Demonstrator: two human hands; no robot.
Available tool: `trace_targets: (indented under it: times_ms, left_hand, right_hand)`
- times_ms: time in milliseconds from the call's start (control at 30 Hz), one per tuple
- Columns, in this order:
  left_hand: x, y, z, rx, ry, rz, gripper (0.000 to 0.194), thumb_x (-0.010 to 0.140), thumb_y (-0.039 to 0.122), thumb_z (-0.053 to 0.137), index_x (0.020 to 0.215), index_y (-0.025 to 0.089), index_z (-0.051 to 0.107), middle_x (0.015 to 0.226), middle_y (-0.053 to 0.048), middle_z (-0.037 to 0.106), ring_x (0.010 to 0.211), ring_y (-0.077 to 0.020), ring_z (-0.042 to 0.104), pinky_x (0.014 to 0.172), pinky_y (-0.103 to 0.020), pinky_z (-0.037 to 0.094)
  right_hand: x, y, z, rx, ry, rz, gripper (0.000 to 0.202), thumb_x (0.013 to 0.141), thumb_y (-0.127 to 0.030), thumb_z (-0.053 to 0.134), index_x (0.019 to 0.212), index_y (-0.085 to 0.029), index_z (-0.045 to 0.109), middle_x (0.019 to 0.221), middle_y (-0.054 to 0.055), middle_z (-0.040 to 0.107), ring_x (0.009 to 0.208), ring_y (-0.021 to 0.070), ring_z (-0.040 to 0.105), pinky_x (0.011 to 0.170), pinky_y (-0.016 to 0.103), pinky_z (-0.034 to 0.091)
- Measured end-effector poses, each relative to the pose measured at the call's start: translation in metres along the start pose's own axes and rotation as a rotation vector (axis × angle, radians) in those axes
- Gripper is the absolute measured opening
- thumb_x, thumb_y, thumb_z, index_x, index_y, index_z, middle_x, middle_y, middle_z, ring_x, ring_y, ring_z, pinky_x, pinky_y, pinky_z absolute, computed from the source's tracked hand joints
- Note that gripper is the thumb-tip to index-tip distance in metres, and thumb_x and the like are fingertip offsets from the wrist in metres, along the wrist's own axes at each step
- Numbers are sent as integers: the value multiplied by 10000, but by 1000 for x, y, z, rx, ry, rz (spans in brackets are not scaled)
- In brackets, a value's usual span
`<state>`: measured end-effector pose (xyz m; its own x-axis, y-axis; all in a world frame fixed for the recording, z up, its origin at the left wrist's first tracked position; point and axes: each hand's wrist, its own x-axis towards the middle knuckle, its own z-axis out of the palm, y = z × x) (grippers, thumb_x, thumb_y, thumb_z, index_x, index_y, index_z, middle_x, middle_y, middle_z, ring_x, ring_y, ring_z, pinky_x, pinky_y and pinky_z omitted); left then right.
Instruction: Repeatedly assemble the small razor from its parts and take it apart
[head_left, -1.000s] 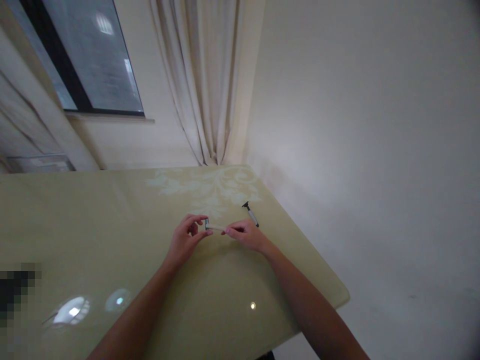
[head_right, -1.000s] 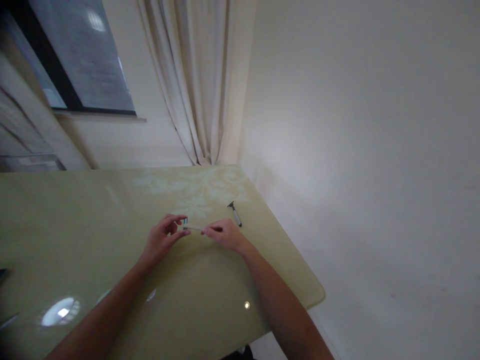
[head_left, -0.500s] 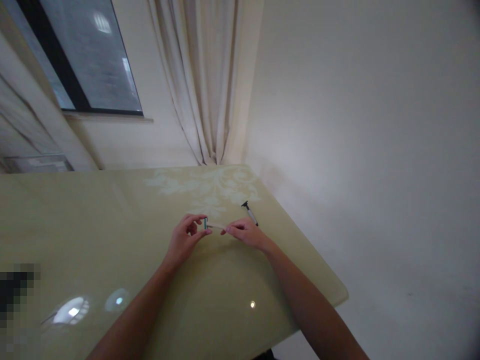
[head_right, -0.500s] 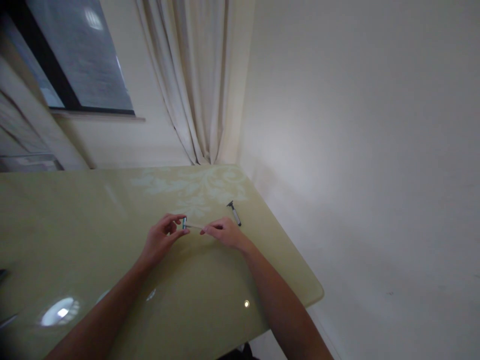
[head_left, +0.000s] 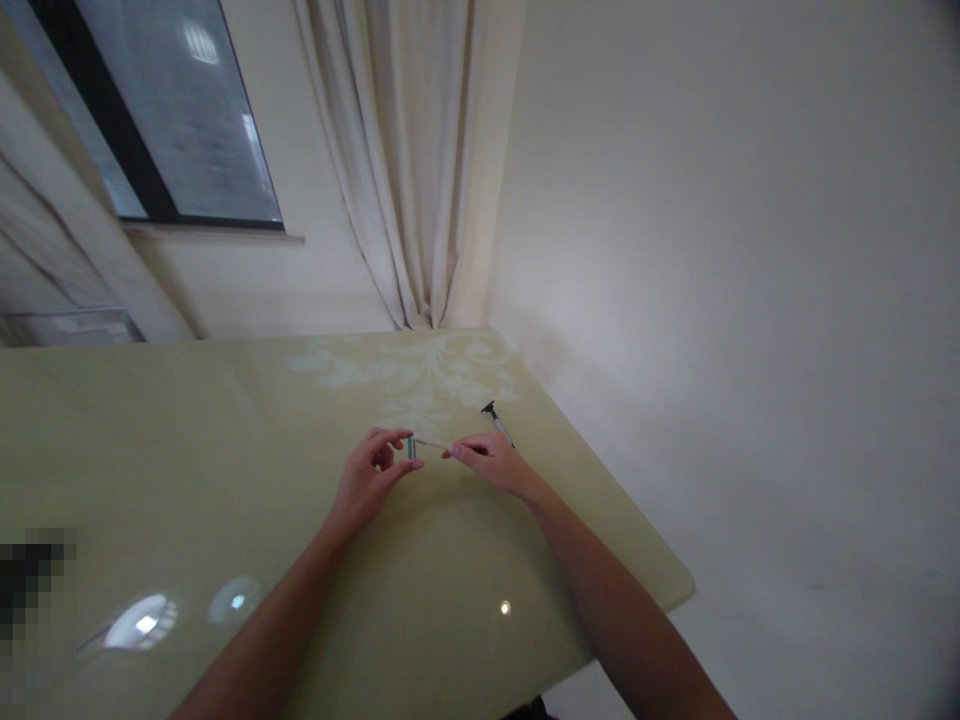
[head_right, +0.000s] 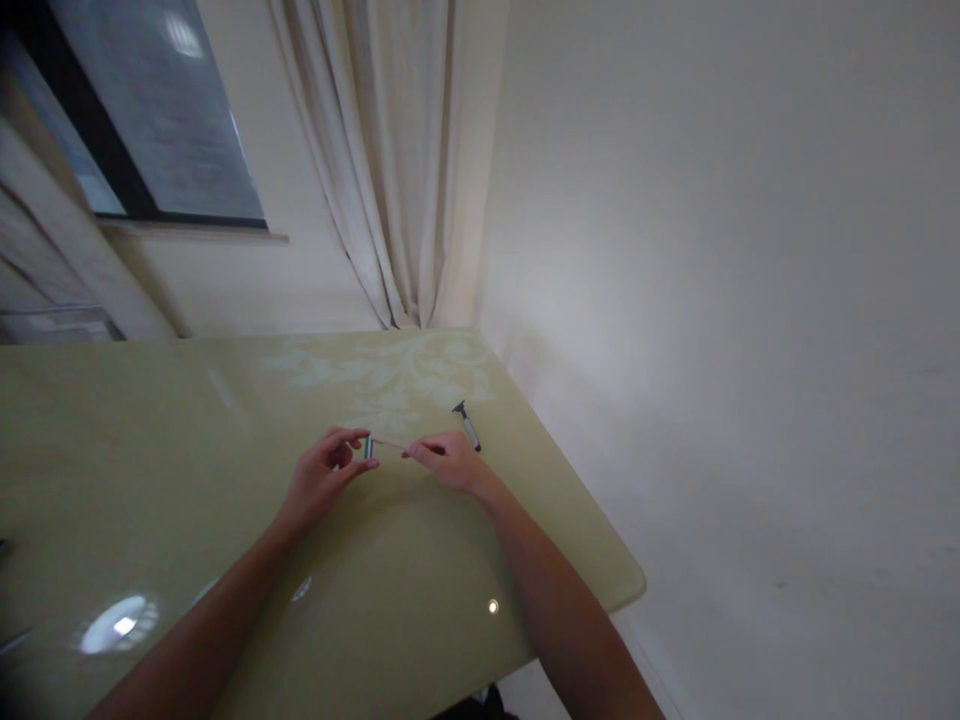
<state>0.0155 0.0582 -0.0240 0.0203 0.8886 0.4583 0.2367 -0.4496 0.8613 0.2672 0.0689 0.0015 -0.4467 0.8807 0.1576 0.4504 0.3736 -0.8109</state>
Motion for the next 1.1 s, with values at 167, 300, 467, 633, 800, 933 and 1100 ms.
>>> trace_targets:
  times_ms: [167, 300, 467, 633, 800, 933, 1100]
  left_hand:
    - [0, 0, 1, 4, -1, 2, 364, 728, 369, 871, 1060, 252, 779, 869, 21, 622, 619, -99, 488, 578, -235, 438]
    - [0, -1, 1, 11, 12, 7, 364, 732, 376, 868, 1061, 250, 779, 857, 25, 609, 611, -95, 486, 571, -234, 433]
    - [1, -1, 0, 9, 6, -8, 375, 726, 377, 869, 1065, 244, 777, 862, 23, 617, 606, -95, 488, 565, -236, 432]
    - [1, 1, 0, 18, 7, -5, 383, 720, 387, 869, 1064, 247, 778, 853, 21, 619, 606, -99, 490, 567, -239, 436]
    - [1, 0, -1, 20, 0, -16, 368, 724, 390, 861, 1054, 249, 777, 853, 15, 626, 614, -106, 496, 566, -239, 433]
    - [1, -2, -1, 14, 0, -24, 375, 718, 388, 868, 1055, 248, 780, 846, 18, 618, 619, -106, 494, 571, -238, 432]
    - [1, -1, 0, 7, -1, -26, 368, 729, 398, 857, 1057, 250, 778, 863, 15, 625, 617, -104, 489, 574, -238, 434]
  right_hand:
    - [1, -1, 1, -25, 44, 11, 547, 982, -575, 538, 1025, -127, 850, 592, -24, 465, 572, 115, 383, 563, 257, 248]
    - [0, -3, 3, -7, 5, -2, 519, 973, -557, 561, 1020, -129, 851, 599, -23, 487, 570, 112, 379, 561, 257, 251]
    - [-1, -3, 4, -41, 67, 7, 503, 985, -537, 549, 1004, -135, 851, 602, -20, 487, 576, 116, 392, 562, 259, 251]
    - [0, -3, 4, -2, -60, 13, 488, 973, -535, 568, 1003, -140, 855, 570, -35, 447, 548, 109, 360, 546, 261, 240]
    - [0, -5, 2, -35, 27, 14, 500, 986, -534, 548, 987, -139, 855, 582, -27, 467, 566, 112, 384, 560, 262, 253]
    - [-1, -7, 1, -43, 10, 16, 512, 978, -544, 554, 972, -129, 854, 574, -30, 444, 553, 110, 368, 550, 266, 234]
    - [-1, -6, 4, -11, 2, 1, 522, 968, -570, 559, 989, -139, 853, 583, -29, 451, 557, 113, 374, 546, 260, 242]
